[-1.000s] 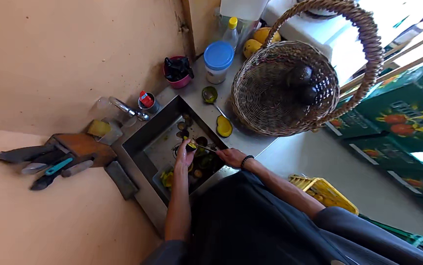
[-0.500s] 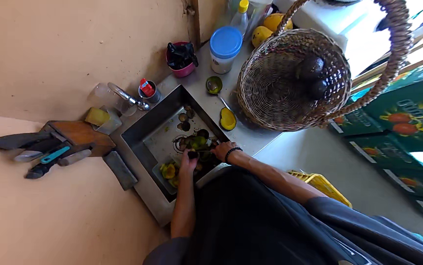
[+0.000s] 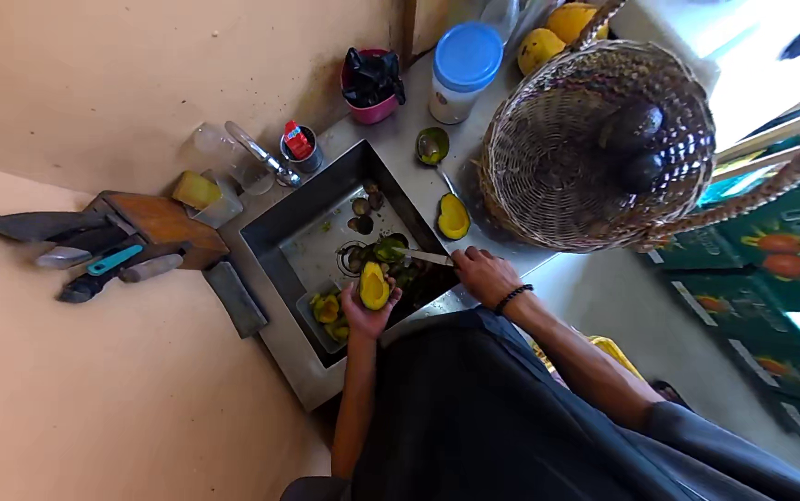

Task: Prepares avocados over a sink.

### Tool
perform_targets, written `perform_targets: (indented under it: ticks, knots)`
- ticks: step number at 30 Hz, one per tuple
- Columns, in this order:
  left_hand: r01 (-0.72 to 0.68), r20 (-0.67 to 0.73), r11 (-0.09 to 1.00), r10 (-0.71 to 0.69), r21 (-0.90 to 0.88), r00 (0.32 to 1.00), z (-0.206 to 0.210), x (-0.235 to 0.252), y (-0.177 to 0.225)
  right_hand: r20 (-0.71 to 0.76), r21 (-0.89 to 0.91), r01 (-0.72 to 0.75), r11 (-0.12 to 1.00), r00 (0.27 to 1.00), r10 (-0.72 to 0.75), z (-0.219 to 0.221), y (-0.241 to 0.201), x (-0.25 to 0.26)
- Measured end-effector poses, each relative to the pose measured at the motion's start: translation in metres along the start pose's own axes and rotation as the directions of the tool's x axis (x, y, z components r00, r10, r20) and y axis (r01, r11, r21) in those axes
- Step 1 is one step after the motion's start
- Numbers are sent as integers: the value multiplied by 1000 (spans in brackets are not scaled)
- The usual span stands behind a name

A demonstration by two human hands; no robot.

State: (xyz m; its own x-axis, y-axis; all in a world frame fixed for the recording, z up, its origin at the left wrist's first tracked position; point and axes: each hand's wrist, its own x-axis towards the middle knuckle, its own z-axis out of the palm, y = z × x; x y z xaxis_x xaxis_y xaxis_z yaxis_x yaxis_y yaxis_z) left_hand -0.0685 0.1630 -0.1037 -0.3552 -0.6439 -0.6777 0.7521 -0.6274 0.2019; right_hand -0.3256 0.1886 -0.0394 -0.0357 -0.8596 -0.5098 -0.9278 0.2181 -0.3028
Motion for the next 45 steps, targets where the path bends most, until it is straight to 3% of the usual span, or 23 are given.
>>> perform_targets:
  ticks: [3, 7, 9, 14, 17, 22, 27, 30, 33, 37, 40, 42, 43, 45]
  knots:
    - [1, 121, 999, 4, -39, 993, 1, -2, 3, -200, -1, 117, 993, 973, -115, 16, 42, 1]
    - [-26, 33, 1000, 26, -4, 999, 7, 3, 4, -355, -4, 121, 993, 928, -115, 26, 67, 5]
    - [-48, 24, 999, 48, -1, 999, 8, 7, 4, -358, 14, 90, 996, 930, -79, 29, 70, 6]
    - [-156, -73, 987, 159, 46, 985, 11, 5, 7, -415, 169, 72, 983, 910, 5, 7, 29, 2]
    - [-154, -44, 987, 156, 45, 987, 24, 0, 9, -468, 195, 95, 976, 884, 7, -28, -11, 36]
    - [-130, 99, 984, 119, 118, 988, 61, -11, 15, -234, 180, -297, 938, 913, 334, -64, -37, 135]
    - [-159, 186, 965, 120, 209, 975, 90, -10, 31, -192, 157, -392, 907, 888, 417, -76, -47, 149]
    - [-245, 158, 969, 248, -38, 956, 106, 22, 60, -264, 246, -346, 905, 875, 406, -74, -51, 141]
    - [-278, 270, 888, 387, -365, 881, 118, 67, 102, -199, 219, -364, 905, 892, 407, -96, -69, 123]
    - [-317, 268, 815, 484, -485, 833, 143, 99, 149, -198, 186, -235, 954, 942, 271, -111, -75, 89]
    - [-315, 264, 741, 549, -594, 793, 126, 102, 164, -226, 250, -76, 965, 965, 134, -102, -58, 55]
    - [-320, 299, 756, 554, -571, 777, 109, 101, 160, -257, 314, 30, 949, 965, 55, -87, -38, 30]
    - [-346, 290, 798, 526, -493, 799, 103, 99, 156, -259, 354, 67, 933, 965, 29, -77, -29, 18]
    - [-412, 183, 899, 435, -150, 882, 88, 92, 144, -229, 448, 94, 889, 973, 12, -54, -13, -6]
